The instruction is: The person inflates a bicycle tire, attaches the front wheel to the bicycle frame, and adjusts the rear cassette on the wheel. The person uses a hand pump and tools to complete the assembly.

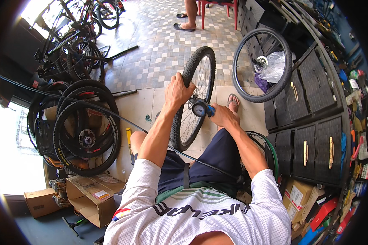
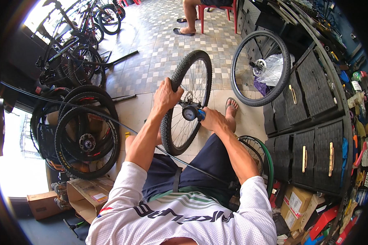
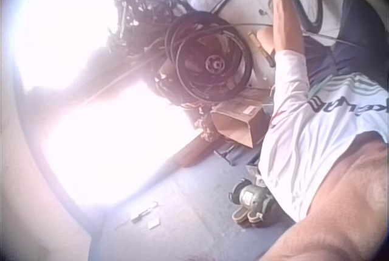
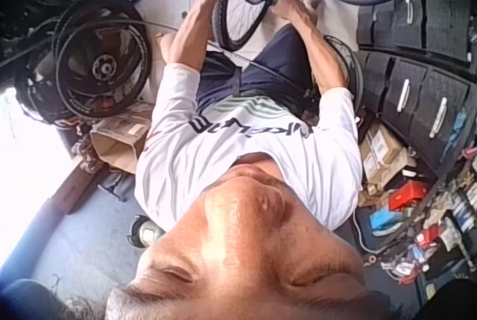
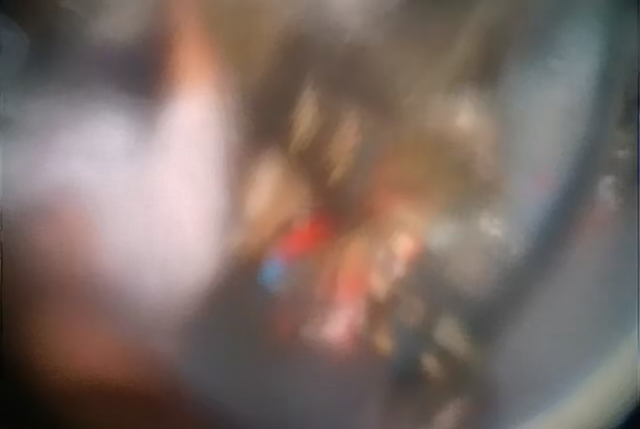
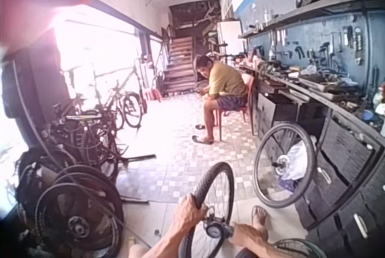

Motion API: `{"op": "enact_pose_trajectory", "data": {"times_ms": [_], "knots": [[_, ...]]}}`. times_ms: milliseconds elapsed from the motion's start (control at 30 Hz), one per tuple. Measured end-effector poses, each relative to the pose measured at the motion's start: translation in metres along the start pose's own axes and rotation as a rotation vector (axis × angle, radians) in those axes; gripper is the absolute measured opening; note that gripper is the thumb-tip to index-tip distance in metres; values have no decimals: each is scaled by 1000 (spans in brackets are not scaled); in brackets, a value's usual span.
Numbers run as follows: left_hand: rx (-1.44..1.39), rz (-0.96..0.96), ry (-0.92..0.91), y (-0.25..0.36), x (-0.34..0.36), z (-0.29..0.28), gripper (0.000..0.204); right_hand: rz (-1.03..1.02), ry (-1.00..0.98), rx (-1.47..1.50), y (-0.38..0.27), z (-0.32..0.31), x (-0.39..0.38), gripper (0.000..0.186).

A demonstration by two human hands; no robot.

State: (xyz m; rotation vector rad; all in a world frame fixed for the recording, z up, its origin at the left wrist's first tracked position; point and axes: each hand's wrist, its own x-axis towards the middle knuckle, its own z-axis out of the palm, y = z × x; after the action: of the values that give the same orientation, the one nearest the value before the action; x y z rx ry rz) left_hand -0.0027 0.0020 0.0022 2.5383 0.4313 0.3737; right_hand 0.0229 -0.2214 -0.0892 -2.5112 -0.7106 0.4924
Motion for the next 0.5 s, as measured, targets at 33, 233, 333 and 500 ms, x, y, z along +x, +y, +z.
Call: {"op": "enact_pose_trajectory", "data": {"times_ms": [33, 233, 333, 500], "knots": [[2, 3, 10, 0, -1, 0, 47, -2, 1, -2, 0, 0, -1, 35], [19, -14, 23, 4, -5, 4, 48, -11, 14, -7, 7, 4, -1, 34], [16, -27, 33, 4, -4, 4, 49, -41, 28, 20, 7, 4, 0, 35], [7, -31, 30, 5, -3, 5, 50, -76, 43, 47, 12, 3, 2, 37]]}}
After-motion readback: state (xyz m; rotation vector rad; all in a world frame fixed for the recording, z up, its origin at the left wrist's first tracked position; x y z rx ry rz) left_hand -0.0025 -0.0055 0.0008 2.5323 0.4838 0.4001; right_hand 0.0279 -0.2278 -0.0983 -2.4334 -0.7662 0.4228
